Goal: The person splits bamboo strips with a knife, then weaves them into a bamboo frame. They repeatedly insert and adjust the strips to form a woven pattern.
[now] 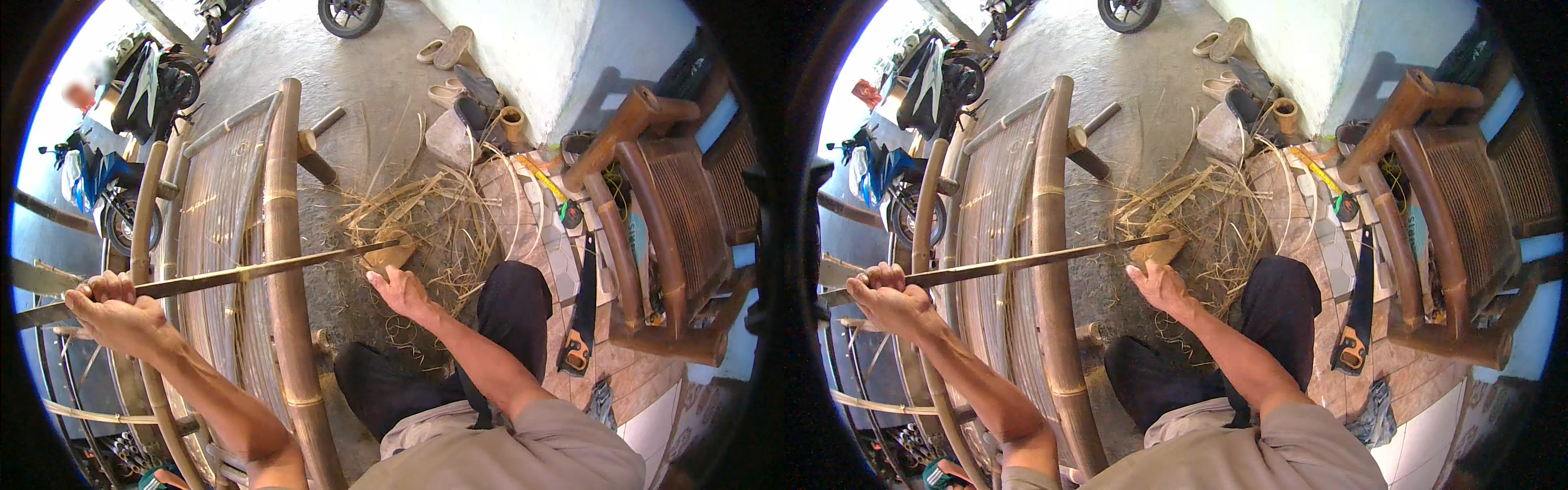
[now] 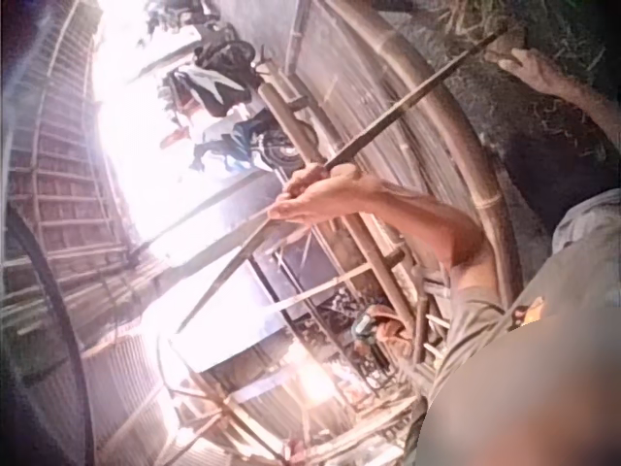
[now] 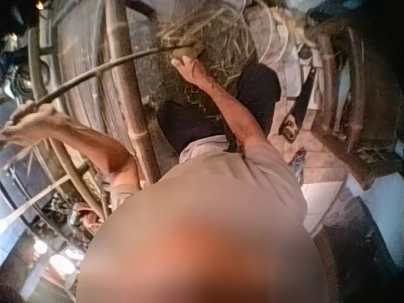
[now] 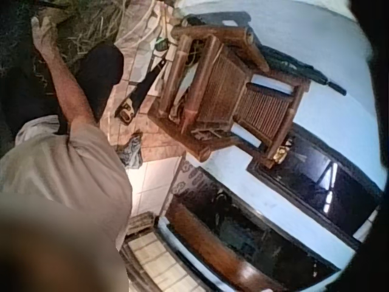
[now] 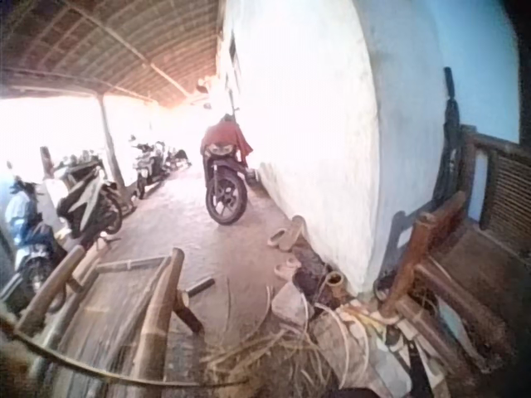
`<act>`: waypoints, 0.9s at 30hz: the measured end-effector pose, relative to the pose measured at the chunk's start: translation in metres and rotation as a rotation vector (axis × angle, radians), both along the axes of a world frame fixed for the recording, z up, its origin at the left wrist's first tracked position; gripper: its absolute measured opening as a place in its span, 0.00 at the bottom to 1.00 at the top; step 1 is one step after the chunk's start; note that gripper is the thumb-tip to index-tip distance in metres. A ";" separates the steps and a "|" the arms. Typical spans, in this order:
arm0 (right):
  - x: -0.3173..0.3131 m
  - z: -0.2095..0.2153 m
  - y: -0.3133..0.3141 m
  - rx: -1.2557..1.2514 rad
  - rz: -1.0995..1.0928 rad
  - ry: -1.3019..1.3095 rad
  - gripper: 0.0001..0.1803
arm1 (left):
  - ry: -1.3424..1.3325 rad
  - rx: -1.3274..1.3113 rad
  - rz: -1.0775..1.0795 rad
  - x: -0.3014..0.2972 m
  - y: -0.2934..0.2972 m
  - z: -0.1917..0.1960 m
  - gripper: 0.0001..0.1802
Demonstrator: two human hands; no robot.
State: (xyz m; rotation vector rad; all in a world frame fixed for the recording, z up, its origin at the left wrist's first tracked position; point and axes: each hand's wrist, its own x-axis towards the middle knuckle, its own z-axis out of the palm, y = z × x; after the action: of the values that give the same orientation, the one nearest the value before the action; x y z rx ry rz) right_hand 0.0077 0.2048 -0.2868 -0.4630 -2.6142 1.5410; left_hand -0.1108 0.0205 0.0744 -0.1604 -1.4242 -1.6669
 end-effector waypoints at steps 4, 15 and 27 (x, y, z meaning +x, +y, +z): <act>-0.004 -0.026 0.004 0.069 0.167 0.080 0.34 | -0.018 -0.009 0.012 -0.011 -0.004 0.001 0.22; 0.009 -0.074 0.049 0.043 -0.172 -0.343 0.34 | -0.072 -0.008 0.067 -0.024 0.006 0.002 0.20; 0.048 -0.118 0.051 0.001 -0.183 -0.454 0.37 | -0.059 0.022 0.025 -0.018 0.001 0.005 0.21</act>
State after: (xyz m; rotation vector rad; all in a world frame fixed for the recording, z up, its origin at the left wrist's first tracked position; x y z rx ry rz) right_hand 0.0559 0.2557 -0.4046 -1.1371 -2.7770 1.5204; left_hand -0.1292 0.0218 0.0791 -0.0809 -1.4448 -1.6783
